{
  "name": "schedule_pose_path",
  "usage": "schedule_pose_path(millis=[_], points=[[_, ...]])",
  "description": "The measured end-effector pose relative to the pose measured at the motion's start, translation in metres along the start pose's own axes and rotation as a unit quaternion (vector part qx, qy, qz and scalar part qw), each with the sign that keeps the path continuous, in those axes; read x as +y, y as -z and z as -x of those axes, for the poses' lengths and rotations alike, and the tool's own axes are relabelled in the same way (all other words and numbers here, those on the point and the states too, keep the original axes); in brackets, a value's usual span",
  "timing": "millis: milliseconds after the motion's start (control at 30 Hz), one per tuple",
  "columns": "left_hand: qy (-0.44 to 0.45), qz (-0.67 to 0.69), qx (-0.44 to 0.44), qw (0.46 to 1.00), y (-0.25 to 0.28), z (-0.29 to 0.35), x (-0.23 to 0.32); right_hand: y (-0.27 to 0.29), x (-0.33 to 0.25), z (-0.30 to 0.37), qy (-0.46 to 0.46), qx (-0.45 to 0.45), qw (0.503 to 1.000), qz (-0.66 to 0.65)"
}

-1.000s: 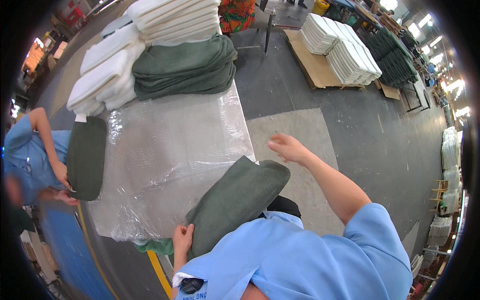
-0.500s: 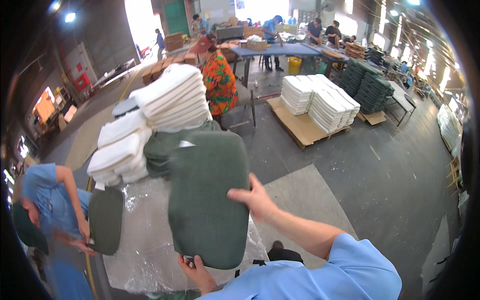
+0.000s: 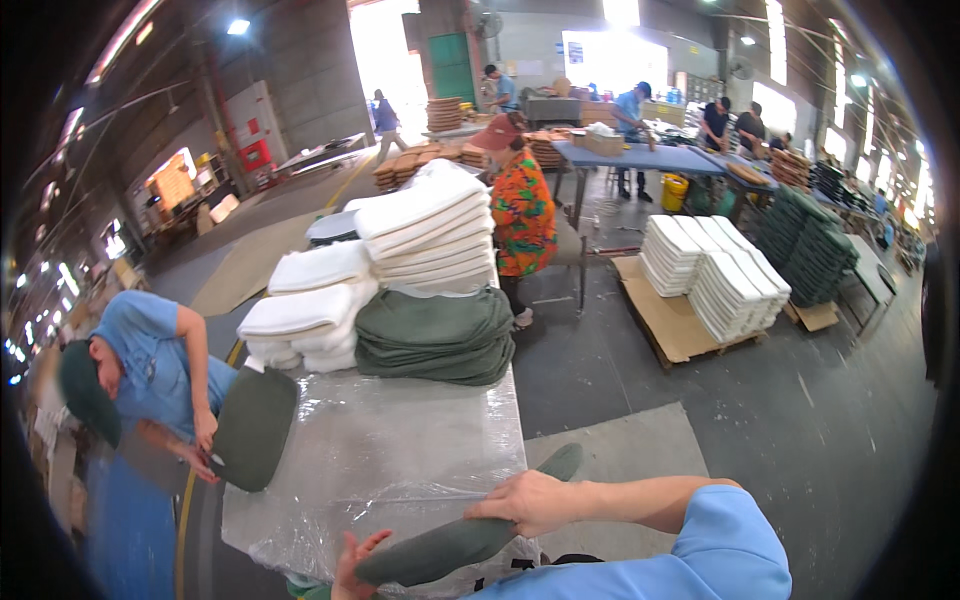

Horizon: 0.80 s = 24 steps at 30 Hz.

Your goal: The person inserts white foam inserts into green fabric covers, aligns edges, and places the finished cushions on a nearby stack. The person repeats this process for multiple cushions.

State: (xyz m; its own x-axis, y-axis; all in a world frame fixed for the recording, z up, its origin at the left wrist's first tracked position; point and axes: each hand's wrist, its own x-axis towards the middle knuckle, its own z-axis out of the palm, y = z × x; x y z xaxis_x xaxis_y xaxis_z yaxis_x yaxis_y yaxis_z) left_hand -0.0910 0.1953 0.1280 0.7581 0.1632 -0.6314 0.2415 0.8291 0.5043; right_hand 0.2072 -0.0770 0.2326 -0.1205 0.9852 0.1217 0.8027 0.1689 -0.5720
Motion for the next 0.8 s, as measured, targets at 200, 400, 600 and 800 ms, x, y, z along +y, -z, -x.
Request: schedule_pose_path(millis=[200, 400, 600, 800], points=[[0.046, -0.362, 0.032, 0.93, 0.016, -0.04, 0.0, -0.032, 0.018, -0.03, 0.15, -0.057, 0.985, 0.06], [0.151, -0.553, 0.037, 0.819, 0.013, -0.083, -0.048, -0.092, 0.019, -0.03, 0.128, -0.154, 0.979, 0.038], [-0.009, -0.587, 0.102, 0.803, 0.023, -0.081, -0.081, -0.097, 0.072, -0.101, -0.094, -0.41, 0.87, -0.257], [-0.193, -0.623, 0.206, 0.729, 0.024, -0.089, -0.103, -0.158, 0.166, -0.141, -0.246, -0.435, 0.861, -0.095]])
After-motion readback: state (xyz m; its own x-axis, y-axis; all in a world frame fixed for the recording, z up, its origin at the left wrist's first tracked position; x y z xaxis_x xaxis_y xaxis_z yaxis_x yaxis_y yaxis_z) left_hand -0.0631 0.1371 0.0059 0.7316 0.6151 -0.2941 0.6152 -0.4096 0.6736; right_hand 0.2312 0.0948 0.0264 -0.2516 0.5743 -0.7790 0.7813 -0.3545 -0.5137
